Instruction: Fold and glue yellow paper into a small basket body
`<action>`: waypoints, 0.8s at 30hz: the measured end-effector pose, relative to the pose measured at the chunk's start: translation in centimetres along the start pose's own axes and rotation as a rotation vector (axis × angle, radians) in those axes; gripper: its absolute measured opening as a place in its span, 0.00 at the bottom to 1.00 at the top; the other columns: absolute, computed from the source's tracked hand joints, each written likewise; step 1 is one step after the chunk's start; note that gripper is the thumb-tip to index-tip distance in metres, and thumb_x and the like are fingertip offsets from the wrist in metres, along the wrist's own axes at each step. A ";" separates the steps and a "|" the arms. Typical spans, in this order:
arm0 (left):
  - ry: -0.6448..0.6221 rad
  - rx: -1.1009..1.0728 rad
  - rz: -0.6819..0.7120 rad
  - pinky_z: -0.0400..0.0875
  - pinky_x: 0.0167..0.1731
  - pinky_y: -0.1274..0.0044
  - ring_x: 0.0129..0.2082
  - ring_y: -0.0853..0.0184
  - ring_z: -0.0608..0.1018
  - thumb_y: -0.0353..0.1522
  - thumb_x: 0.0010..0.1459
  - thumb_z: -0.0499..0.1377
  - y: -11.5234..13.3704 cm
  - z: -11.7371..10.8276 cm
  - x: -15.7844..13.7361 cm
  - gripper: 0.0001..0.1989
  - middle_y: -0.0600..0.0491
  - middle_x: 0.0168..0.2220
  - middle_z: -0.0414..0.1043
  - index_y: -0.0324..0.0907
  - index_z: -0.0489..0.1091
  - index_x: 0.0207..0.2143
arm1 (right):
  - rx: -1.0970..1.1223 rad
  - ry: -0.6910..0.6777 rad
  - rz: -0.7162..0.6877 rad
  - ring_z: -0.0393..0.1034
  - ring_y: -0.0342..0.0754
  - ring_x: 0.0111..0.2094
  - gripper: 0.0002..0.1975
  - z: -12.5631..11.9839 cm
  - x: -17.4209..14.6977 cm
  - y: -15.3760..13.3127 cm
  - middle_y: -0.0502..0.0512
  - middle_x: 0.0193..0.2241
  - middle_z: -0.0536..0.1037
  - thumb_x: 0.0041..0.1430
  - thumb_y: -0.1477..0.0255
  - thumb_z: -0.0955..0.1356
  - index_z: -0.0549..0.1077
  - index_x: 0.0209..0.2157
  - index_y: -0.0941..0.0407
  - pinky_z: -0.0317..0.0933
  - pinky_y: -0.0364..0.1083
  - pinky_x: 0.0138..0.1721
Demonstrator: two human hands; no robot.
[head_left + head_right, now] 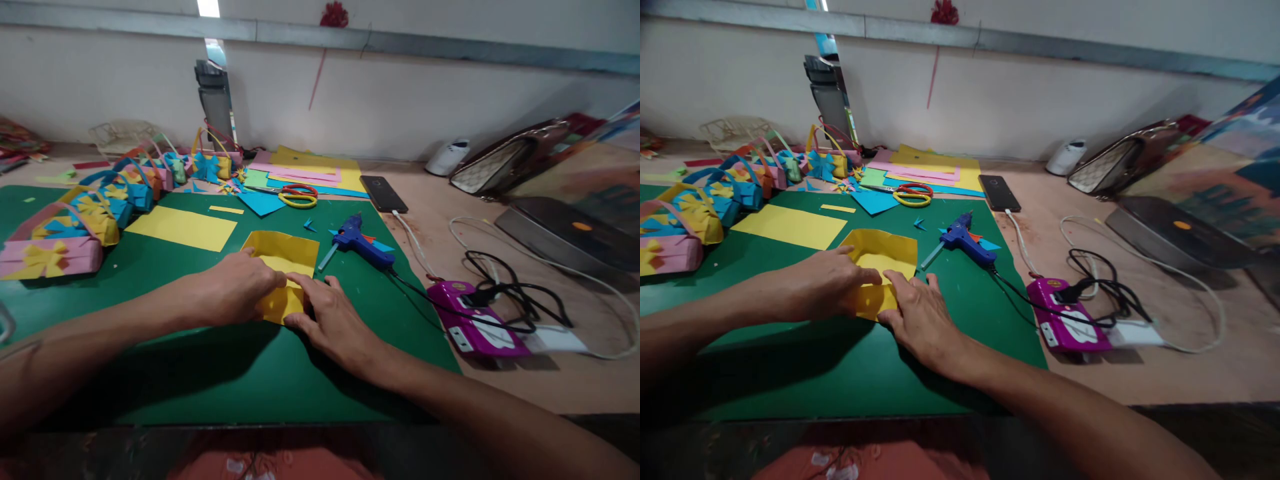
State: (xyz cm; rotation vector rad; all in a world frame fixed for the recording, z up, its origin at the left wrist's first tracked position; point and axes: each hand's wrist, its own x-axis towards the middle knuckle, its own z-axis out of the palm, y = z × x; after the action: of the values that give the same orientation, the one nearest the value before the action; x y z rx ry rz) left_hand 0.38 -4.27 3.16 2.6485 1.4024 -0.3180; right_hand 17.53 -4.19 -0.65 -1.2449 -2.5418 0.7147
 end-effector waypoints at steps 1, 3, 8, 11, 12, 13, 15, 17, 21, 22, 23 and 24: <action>0.001 -0.005 0.014 0.67 0.39 0.66 0.33 0.58 0.78 0.28 0.45 0.63 -0.1 0.0 0.0 0.16 0.49 0.29 0.76 0.41 0.71 0.40 | -0.002 -0.001 -0.007 0.64 0.53 0.45 0.26 0.0 0.0 0.0 0.60 0.45 0.74 0.53 0.74 0.66 0.61 0.54 0.59 0.51 0.55 0.49; 0.025 0.000 0.038 0.63 0.46 0.61 0.32 0.59 0.78 0.27 0.45 0.63 -0.3 0.3 0.0 0.17 0.50 0.30 0.76 0.41 0.71 0.40 | -0.002 0.000 -0.018 0.64 0.52 0.45 0.25 0.1 0.0 0.0 0.59 0.45 0.74 0.53 0.74 0.66 0.61 0.54 0.59 0.50 0.55 0.49; 0.053 -0.002 0.045 0.63 0.47 0.61 0.30 0.62 0.78 0.22 0.46 0.58 -0.6 0.8 0.2 0.14 0.53 0.25 0.74 0.41 0.71 0.38 | 0.000 -0.002 -0.028 0.64 0.52 0.46 0.25 0.1 0.0 0.0 0.58 0.44 0.74 0.54 0.76 0.65 0.61 0.54 0.58 0.48 0.55 0.50; 0.050 0.002 0.034 0.65 0.47 0.63 0.29 0.63 0.77 0.21 0.46 0.57 -0.5 0.6 0.2 0.16 0.55 0.22 0.72 0.42 0.71 0.38 | 0.001 -0.014 -0.028 0.64 0.53 0.46 0.25 0.0 -0.1 -0.1 0.59 0.44 0.74 0.54 0.76 0.64 0.61 0.54 0.58 0.47 0.55 0.50; 0.050 0.006 0.034 0.65 0.47 0.63 0.29 0.63 0.77 0.21 0.46 0.57 -0.5 0.6 0.1 0.16 0.55 0.22 0.72 0.42 0.71 0.38 | 0.001 -0.017 -0.025 0.64 0.53 0.46 0.25 0.0 -0.1 -0.1 0.59 0.44 0.74 0.54 0.76 0.64 0.61 0.54 0.58 0.47 0.55 0.50; 0.052 0.009 0.036 0.65 0.46 0.63 0.29 0.63 0.76 0.21 0.46 0.56 -0.5 0.5 0.1 0.16 0.55 0.22 0.72 0.42 0.71 0.38 | 0.001 -0.021 -0.022 0.64 0.53 0.46 0.25 -0.1 -0.1 -0.1 0.59 0.44 0.74 0.53 0.77 0.65 0.61 0.54 0.58 0.47 0.55 0.49; 0.062 0.013 0.046 0.66 0.45 0.63 0.29 0.62 0.76 0.21 0.46 0.56 -0.6 0.6 0.1 0.16 0.54 0.22 0.73 0.42 0.72 0.39 | 0.001 -0.026 -0.023 0.64 0.53 0.46 0.25 -0.1 -0.1 -0.2 0.59 0.44 0.74 0.53 0.77 0.65 0.61 0.54 0.59 0.47 0.55 0.49; 0.073 0.020 0.060 0.67 0.43 0.63 0.29 0.61 0.76 0.21 0.46 0.56 -0.7 0.7 0.2 0.17 0.53 0.23 0.73 0.42 0.72 0.40 | 0.001 -0.028 -0.024 0.65 0.53 0.46 0.25 -0.1 -0.1 -0.2 0.59 0.44 0.74 0.53 0.77 0.65 0.61 0.54 0.59 0.48 0.55 0.49; 0.078 0.035 0.080 0.66 0.44 0.63 0.28 0.61 0.76 0.21 0.46 0.56 -0.9 1.0 0.4 0.19 0.52 0.24 0.74 0.42 0.71 0.42 | -0.009 -0.031 -0.018 0.65 0.52 0.46 0.25 -0.1 0.0 -0.2 0.58 0.44 0.74 0.53 0.77 0.65 0.61 0.54 0.57 0.48 0.56 0.50; 0.078 0.035 0.081 0.67 0.43 0.63 0.29 0.61 0.76 0.21 0.47 0.56 -0.9 1.0 0.4 0.19 0.52 0.24 0.74 0.42 0.71 0.43 | -0.011 -0.032 -0.018 0.65 0.52 0.46 0.25 -0.1 0.0 -0.2 0.58 0.44 0.74 0.53 0.77 0.65 0.61 0.54 0.57 0.48 0.56 0.50; 0.080 0.034 0.080 0.67 0.43 0.64 0.29 0.61 0.76 0.21 0.47 0.56 -0.9 1.1 0.4 0.20 0.52 0.25 0.74 0.43 0.71 0.43 | -0.012 -0.033 -0.018 0.65 0.52 0.46 0.25 0.0 0.0 -0.2 0.58 0.44 0.74 0.53 0.77 0.65 0.61 0.54 0.57 0.48 0.56 0.50; 0.082 0.033 0.078 0.67 0.43 0.65 0.30 0.62 0.76 0.22 0.47 0.56 -0.9 1.1 0.4 0.20 0.52 0.26 0.75 0.43 0.70 0.44 | -0.012 -0.032 -0.018 0.65 0.52 0.46 0.25 0.0 0.0 -0.2 0.58 0.44 0.74 0.53 0.77 0.65 0.61 0.54 0.58 0.48 0.56 0.50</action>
State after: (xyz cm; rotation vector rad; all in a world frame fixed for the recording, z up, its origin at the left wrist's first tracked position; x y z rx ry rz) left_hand -0.24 -3.65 2.00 2.7637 1.3234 -0.2289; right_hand 17.37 -4.27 -0.51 -1.2223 -2.5837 0.7217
